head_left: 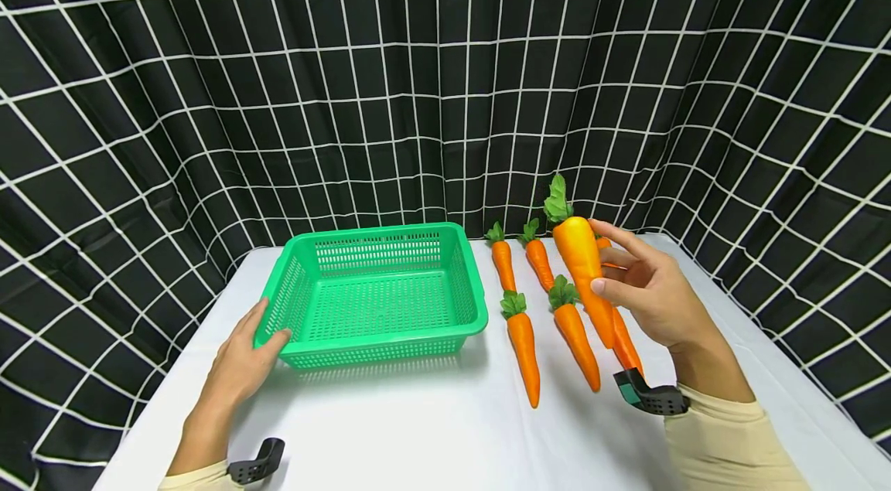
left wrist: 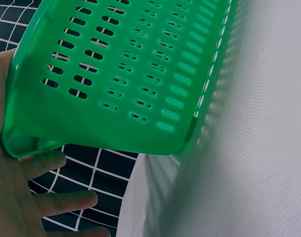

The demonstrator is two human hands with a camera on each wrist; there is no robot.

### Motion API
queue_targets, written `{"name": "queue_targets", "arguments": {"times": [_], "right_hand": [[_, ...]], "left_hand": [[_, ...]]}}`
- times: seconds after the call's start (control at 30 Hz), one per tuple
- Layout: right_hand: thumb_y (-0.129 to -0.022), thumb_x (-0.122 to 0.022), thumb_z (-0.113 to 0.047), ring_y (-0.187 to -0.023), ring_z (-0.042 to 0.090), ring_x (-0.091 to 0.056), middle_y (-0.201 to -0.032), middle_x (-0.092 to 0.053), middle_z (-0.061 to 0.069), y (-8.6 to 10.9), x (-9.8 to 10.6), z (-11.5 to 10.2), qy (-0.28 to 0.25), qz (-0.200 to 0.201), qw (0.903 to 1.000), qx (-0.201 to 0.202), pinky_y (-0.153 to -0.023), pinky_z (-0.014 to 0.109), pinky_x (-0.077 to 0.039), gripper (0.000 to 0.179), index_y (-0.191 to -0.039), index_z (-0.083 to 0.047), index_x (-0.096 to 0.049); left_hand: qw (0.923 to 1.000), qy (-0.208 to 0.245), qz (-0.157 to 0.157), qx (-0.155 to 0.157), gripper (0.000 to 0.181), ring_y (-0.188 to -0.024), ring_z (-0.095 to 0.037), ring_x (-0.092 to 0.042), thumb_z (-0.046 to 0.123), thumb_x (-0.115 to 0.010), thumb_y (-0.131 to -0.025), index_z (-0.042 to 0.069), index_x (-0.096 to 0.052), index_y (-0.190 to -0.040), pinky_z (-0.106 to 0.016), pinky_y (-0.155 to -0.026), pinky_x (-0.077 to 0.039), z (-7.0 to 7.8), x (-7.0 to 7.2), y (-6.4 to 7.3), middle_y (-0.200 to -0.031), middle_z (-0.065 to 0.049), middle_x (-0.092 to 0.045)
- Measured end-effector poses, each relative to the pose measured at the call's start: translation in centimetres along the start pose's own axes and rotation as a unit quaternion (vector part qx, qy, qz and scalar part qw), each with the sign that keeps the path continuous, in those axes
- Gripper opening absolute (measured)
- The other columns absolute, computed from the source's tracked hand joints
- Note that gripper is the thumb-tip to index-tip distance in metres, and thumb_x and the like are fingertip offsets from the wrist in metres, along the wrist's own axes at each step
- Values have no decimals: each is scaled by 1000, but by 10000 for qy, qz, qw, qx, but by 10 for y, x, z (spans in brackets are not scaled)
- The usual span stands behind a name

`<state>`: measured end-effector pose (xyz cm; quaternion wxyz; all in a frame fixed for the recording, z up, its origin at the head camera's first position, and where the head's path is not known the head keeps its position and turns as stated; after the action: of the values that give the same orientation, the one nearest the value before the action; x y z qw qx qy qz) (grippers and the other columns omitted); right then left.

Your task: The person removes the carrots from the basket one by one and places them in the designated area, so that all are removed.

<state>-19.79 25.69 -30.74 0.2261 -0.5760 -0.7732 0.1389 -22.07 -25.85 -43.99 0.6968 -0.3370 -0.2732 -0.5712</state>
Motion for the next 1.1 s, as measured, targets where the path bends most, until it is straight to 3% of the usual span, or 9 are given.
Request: {"name": "queue_targets", "arguments": {"times": [0.5, 1.1], "right_hand": [[-88, -55, 19, -93, 22, -66, -110, -60, 16, 13, 43, 8, -200, 497, 9985, -67, -68, 37, -57, 66, -147, -4, -37], [-91, -57, 11, -85, 17, -67, -105, -57, 8, 44, 103, 52, -474, 922, 9891, -1043, -64, 37, -58, 63, -147, -16, -42]], "left_hand": [[10000, -22, 30, -2, 74, -133, -53, -24, 43, -51, -96, 12, -18, -155, -70, -99, -25, 0, 2, 0, -154, -23, -21], [10000, 36, 36, 12, 74, -134, -52, -23, 41, -52, -96, 12, -19, -155, -68, -101, -24, 1, 0, 2, -154, -23, -22]]}}
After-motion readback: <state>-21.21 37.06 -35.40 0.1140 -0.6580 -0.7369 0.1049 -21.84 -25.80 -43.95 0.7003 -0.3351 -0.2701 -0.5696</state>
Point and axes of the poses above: each hand's wrist, its own y-axis away from the middle knuckle, its own x-axis out of the back of the hand, z = x × y, the point moved 6 cm from there along -y, towards the middle knuckle
